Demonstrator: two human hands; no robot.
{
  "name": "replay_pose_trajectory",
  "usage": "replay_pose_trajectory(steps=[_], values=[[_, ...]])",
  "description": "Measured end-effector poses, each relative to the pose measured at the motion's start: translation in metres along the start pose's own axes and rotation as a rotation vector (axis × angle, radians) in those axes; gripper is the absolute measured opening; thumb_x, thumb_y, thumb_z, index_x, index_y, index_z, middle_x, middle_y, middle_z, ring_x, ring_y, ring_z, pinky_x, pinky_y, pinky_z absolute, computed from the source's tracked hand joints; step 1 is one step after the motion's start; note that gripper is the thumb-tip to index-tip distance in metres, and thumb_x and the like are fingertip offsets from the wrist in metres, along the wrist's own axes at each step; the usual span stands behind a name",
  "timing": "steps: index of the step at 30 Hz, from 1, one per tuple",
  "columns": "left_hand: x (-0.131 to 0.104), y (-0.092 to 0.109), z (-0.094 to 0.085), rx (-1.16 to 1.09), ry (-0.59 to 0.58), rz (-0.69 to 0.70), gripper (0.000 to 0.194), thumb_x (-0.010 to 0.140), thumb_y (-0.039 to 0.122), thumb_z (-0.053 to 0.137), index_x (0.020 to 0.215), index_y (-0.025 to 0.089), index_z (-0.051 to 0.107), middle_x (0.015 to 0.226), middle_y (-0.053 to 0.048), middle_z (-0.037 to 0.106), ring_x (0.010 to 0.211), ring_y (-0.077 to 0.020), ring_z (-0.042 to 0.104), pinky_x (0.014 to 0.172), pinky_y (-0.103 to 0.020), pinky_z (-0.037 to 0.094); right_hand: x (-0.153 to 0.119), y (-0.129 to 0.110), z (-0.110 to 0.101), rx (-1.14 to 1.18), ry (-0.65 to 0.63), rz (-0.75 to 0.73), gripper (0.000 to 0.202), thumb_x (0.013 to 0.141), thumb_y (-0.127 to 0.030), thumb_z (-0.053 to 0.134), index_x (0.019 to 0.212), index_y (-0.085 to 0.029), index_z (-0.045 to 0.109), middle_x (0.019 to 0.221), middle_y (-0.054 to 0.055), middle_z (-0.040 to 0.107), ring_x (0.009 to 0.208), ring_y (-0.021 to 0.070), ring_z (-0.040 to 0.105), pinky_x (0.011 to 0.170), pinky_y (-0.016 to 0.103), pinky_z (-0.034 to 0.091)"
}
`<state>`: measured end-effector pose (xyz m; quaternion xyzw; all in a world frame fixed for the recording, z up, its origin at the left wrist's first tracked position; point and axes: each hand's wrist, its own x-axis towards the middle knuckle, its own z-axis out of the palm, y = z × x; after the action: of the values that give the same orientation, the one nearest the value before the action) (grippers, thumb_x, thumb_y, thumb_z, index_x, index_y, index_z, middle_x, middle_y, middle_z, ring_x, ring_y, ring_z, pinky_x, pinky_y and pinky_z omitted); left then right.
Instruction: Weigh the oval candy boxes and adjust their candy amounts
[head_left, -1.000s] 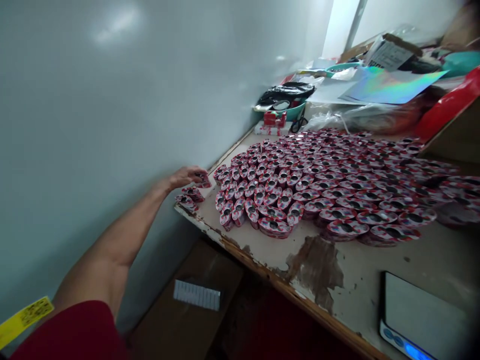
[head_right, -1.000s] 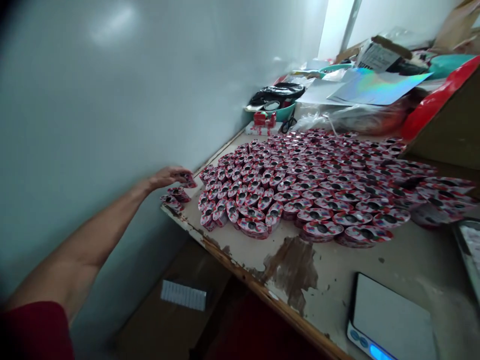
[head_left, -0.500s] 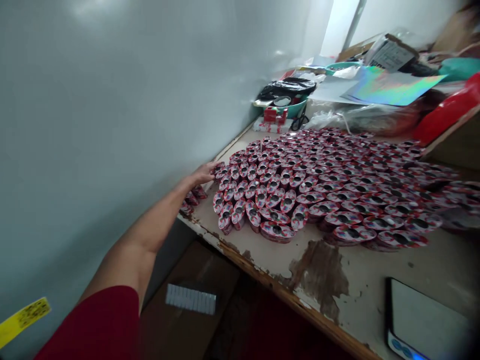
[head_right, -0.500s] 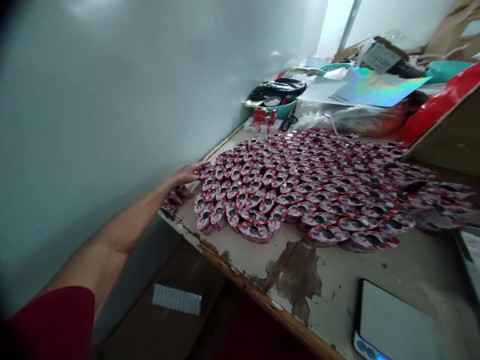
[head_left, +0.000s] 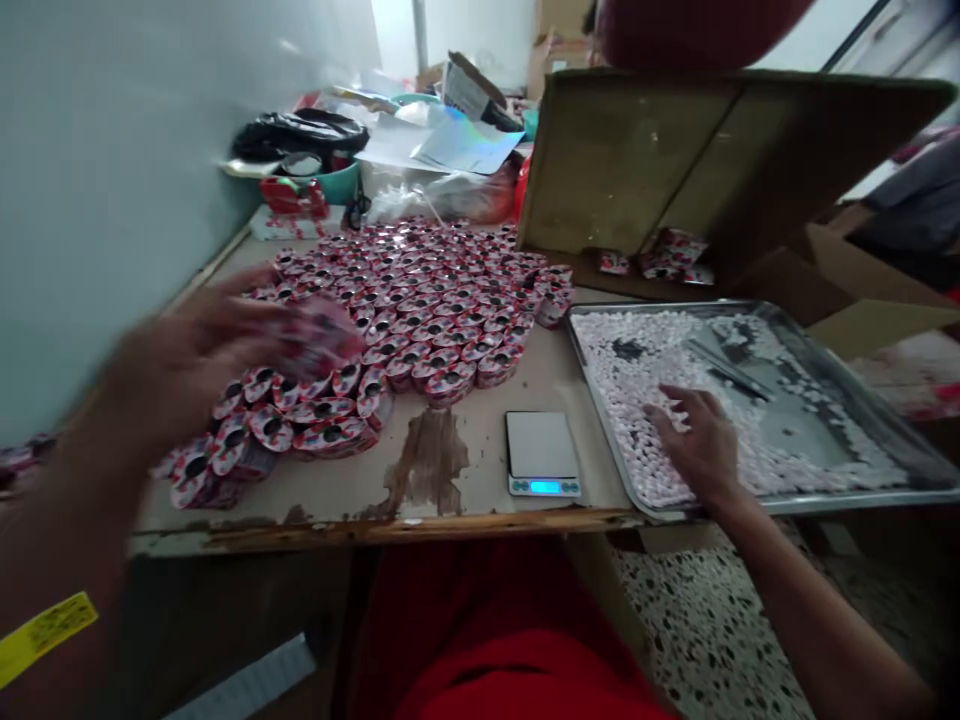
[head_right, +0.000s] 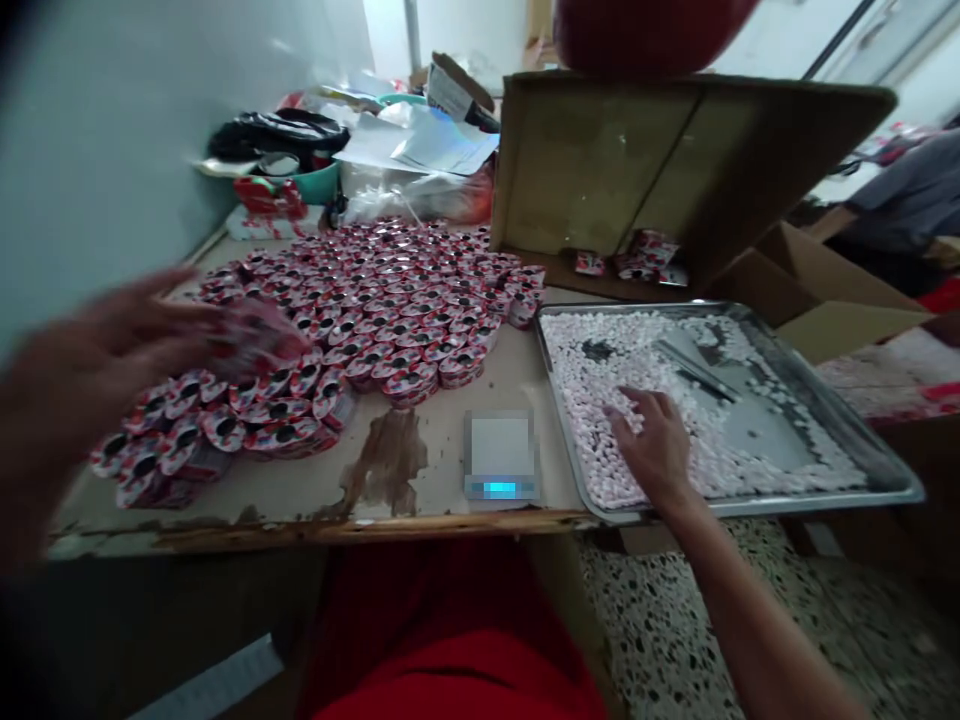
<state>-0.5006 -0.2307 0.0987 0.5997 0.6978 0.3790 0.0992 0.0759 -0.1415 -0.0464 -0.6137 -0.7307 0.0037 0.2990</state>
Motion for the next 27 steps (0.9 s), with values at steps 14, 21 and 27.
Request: replay_pose_trajectory(steps=[14, 21, 27], values=[[-0.103, 0.096, 0.227, -0.279, -0.341, 0.369, 0.073, 0.092, 0.013, 0.069, 0.160, 0.032, 0.049, 0.158, -0.010, 0.057, 0.147, -0.0261, 0.056, 0.124, -0.044, 0.049, 0.035, 0.028, -0.014, -0.418, -0.583, -0.125, 0.062, 0.090, -0.035, 0.070, 0.147, -0.017, 0.058, 0.134, 0.022, 0.062, 0.122, 0.0443, 0.057, 0.100, 0.051, 0.049], [-0.120, 0.093, 0.178, -0.227, -0.228, 0.146, 0.026, 0.098, 0.031, 0.070, 0.123, 0.029, 0.075, 0.121, -0.005, 0.077, 0.113, -0.0246, 0.075, 0.104, -0.042, 0.062, 0.055, 0.041, -0.018, 0.309, -0.622, 0.275, 0.008, 0.082, -0.024, 0.068, 0.089, -0.022, 0.065, 0.067, 0.001, 0.056, 0.060, 0.0192, 0.046, 0.059, 0.030, 0.034], [-0.117, 0.114, 0.159, -0.162, -0.073, 0.149, 0.021, 0.099, 0.031, 0.072, 0.119, 0.033, 0.075, 0.117, 0.000, 0.080, 0.109, -0.0238, 0.075, 0.106, -0.044, 0.061, 0.057, 0.049, -0.056, 1.022, -0.544, 0.699, 0.008, 0.082, -0.024, 0.063, 0.087, -0.021, 0.058, 0.082, 0.005, 0.058, 0.065, 0.0136, 0.047, 0.056, 0.027, 0.035]])
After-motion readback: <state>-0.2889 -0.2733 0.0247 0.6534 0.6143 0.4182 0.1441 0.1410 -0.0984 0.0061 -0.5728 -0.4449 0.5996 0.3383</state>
